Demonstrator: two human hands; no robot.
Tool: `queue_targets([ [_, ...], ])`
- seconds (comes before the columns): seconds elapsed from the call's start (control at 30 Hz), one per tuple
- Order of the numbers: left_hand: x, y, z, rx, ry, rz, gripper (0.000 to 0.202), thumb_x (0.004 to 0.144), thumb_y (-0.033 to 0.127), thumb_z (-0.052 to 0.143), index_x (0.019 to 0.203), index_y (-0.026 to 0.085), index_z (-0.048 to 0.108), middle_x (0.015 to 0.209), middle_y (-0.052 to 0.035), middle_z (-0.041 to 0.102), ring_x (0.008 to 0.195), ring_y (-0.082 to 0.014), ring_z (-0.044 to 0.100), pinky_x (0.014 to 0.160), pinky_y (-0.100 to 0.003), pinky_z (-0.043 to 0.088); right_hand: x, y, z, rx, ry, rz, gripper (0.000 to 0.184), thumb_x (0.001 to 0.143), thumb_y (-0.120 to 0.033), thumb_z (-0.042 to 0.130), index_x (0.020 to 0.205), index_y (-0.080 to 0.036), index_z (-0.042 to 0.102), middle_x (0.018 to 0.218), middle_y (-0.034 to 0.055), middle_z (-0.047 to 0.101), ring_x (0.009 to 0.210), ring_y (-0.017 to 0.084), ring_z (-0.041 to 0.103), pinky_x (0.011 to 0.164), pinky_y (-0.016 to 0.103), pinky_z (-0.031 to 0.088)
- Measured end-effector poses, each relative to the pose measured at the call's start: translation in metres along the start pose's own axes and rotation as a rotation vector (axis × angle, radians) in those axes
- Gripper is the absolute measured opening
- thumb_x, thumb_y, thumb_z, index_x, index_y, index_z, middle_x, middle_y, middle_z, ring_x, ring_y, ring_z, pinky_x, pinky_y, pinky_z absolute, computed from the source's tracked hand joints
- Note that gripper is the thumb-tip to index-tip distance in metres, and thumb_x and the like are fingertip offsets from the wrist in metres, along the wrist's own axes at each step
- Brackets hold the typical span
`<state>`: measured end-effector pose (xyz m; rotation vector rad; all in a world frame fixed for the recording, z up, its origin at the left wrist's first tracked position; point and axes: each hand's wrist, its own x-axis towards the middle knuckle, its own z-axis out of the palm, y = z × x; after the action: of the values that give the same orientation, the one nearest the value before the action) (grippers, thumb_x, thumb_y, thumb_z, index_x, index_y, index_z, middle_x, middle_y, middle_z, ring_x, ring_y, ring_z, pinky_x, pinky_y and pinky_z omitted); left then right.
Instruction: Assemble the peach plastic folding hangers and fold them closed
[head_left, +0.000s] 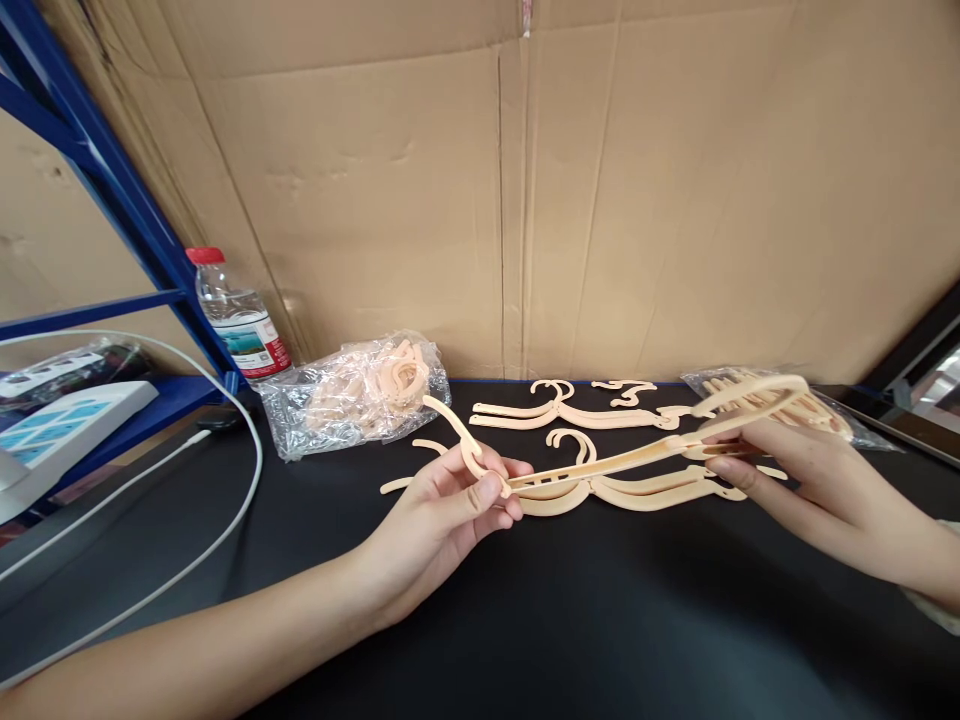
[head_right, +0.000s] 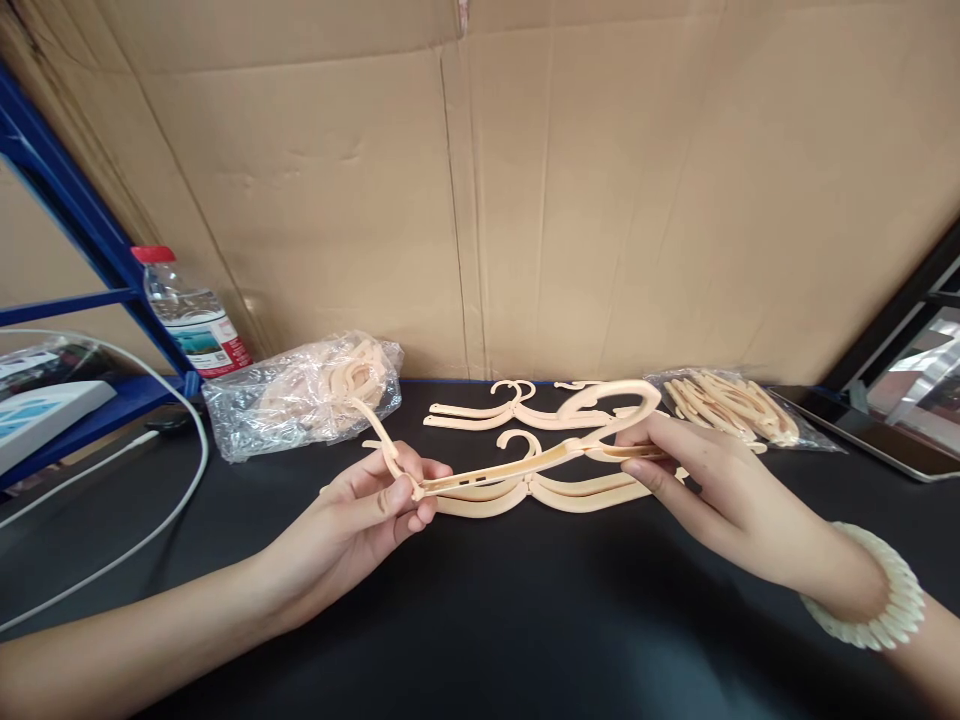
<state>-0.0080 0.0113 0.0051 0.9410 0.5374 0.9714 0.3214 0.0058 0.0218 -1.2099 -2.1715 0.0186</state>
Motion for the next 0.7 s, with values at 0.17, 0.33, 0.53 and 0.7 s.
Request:
queue_targets([
  [0.17,-0.0001,0.0008,0.0009,0.013,-0.001,-0.021,0.003,0.087,0.017,0.069,0.086,0.016,0.067,0.098,-0.0029,0.070,0.075,-0.0075,0.065,0.074,-0.019,0.053,-0.0003,0.0027,-0.0006,-0.045,-0.019,-0.126,0.005,0.097,-0.028,0.048,0.099,-0.028,0.054,0.080,0.0010,0.060,0.069,0.019,0.057,0.061,0.030,0.044],
  [0.33,-0.0013,0.0023,0.0013,0.063,0.029,-0.067,0.006,0.086,0.019,0.070,0.084,0.017,0.065,0.100,-0.0029,0.070,0.098,-0.0192,0.070,0.076,-0.021,0.054,0.0009,-0.0009,-0.0003,-0.029,-0.039,-0.124,0.005,0.097,-0.027,0.048,0.099,-0.028,0.052,0.078,0.0013,0.059,0.068,0.020,0.056,0.059,0.030,0.043],
  [0.53,-0.0018,0.0022,0.0029,0.073,-0.018,-0.078,0.014,0.085,0.021,0.071,0.077,0.014,0.062,0.111,-0.0090,0.072,0.104,-0.0226,0.069,0.095,-0.030,0.050,0.0033,-0.0029,-0.0008,-0.025,-0.014,-0.145,0.006,0.098,-0.025,0.046,0.097,-0.026,0.052,0.076,0.0004,0.057,0.066,0.017,0.054,0.059,0.028,0.042],
  [0.7,-0.0023,0.0004,0.0003,0.081,0.006,-0.092,0.017,0.081,0.021,0.076,0.075,0.014,0.062,0.109,-0.0109,0.073,0.101,-0.0221,0.071,0.096,-0.031,0.050,0.0045,-0.0035,0.0016,-0.023,0.031,-0.229,0.007,0.098,-0.024,0.048,0.094,-0.024,0.053,0.074,-0.0004,0.055,0.061,0.015,0.051,0.057,0.027,0.040],
])
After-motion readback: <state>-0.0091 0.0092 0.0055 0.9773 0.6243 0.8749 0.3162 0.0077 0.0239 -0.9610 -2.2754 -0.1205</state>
